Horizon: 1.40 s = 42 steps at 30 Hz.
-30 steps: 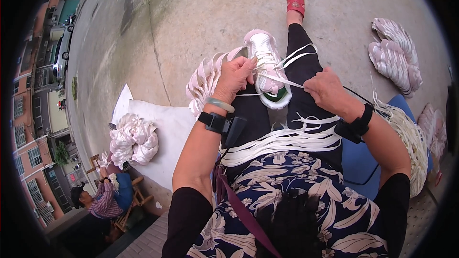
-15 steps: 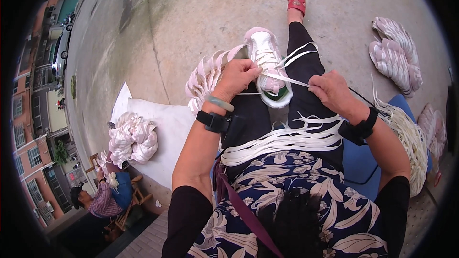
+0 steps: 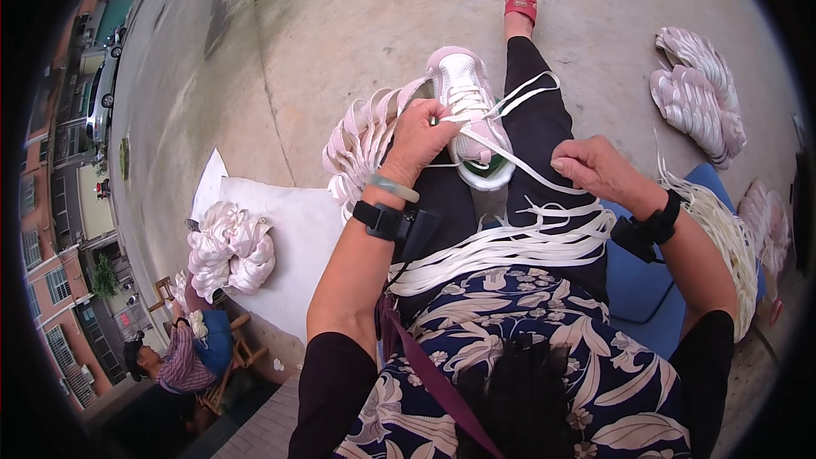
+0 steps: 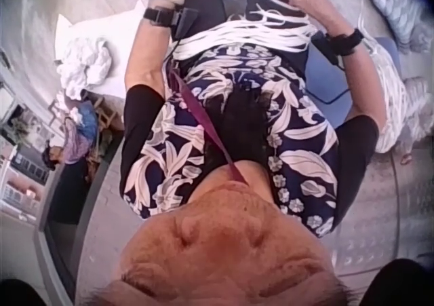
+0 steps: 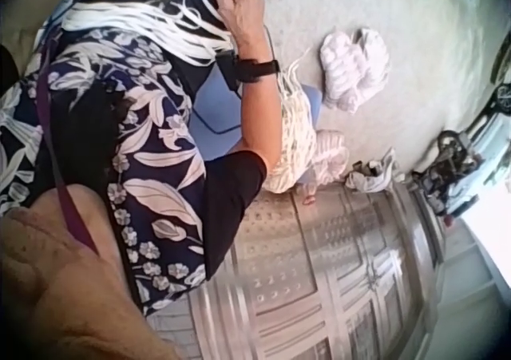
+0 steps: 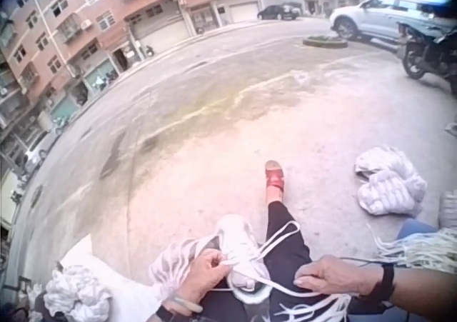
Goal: The recorder is lacing new shoes, threading white laces through the eyelets of pink and white sneakers.
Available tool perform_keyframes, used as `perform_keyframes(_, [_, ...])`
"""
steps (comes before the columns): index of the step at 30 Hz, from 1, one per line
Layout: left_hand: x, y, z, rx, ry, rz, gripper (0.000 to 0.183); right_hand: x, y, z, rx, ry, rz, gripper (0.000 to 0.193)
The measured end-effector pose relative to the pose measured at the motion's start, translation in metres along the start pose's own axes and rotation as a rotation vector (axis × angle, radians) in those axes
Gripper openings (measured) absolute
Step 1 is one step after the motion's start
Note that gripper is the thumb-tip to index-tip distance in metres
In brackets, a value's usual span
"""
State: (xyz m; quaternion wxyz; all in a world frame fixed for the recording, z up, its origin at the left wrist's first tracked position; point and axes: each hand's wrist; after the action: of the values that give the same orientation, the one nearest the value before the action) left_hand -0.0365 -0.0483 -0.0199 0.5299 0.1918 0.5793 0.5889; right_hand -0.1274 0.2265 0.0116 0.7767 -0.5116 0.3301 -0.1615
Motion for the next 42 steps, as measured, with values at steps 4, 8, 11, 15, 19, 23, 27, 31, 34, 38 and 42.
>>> perform_keyframes(4, [0.019,0.009,0.011,0.260,0.321,-0.300,0.017,0.031,0.000,-0.045,0.049,0.174,-0.059,0.017])
perform_keyframes(8, [0.039,0.015,0.017,0.681,0.340,-0.464,0.011,0.052,-0.001,-0.066,-0.249,0.227,0.303,0.023])
perform_keyframes(11, [0.051,0.014,0.018,0.727,0.326,-0.563,0.013,0.060,0.000,-0.068,-0.315,0.189,0.540,0.032])
perform_keyframes(15, [0.057,0.008,0.019,0.732,0.378,-0.589,0.012,0.059,0.007,-0.071,-0.341,0.192,0.550,0.031])
perform_keyframes(19, [0.058,0.008,0.019,0.717,0.387,-0.641,0.013,0.062,0.009,-0.073,-0.346,0.204,0.598,0.022])
perform_keyframes(23, [0.061,0.009,0.021,0.718,0.393,-0.690,0.014,0.066,0.008,-0.072,-0.297,0.268,0.529,0.017])
perform_keyframes(27, [0.062,0.009,0.021,0.725,0.396,-0.713,0.015,0.070,0.009,-0.071,-0.350,0.297,0.447,0.017])
perform_keyframes(31, [0.064,0.007,0.022,0.678,0.341,-0.659,0.015,0.068,0.015,-0.074,-0.378,0.314,0.352,0.016])
perform_keyframes(34, [0.066,0.007,0.021,0.667,0.347,-0.631,0.013,0.068,0.016,-0.075,-0.385,0.294,0.352,0.017])
perform_keyframes(38, [0.069,0.015,0.018,0.624,0.333,-0.688,0.008,0.067,0.015,-0.074,-0.364,0.252,0.338,0.017])
perform_keyframes(42, [0.056,0.029,0.027,0.640,0.303,-0.690,0.005,0.067,0.015,-0.071,-0.330,0.245,0.324,0.017])
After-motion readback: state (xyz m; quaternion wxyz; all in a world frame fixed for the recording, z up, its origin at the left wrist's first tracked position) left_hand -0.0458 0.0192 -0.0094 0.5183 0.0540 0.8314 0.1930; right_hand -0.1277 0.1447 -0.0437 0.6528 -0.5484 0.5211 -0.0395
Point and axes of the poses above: each hand's wrist, its own z-axis away from the middle knuckle, its own x-axis out of the palm, y = z × x, and after that the axes turned 15 degrees about y, right-handed
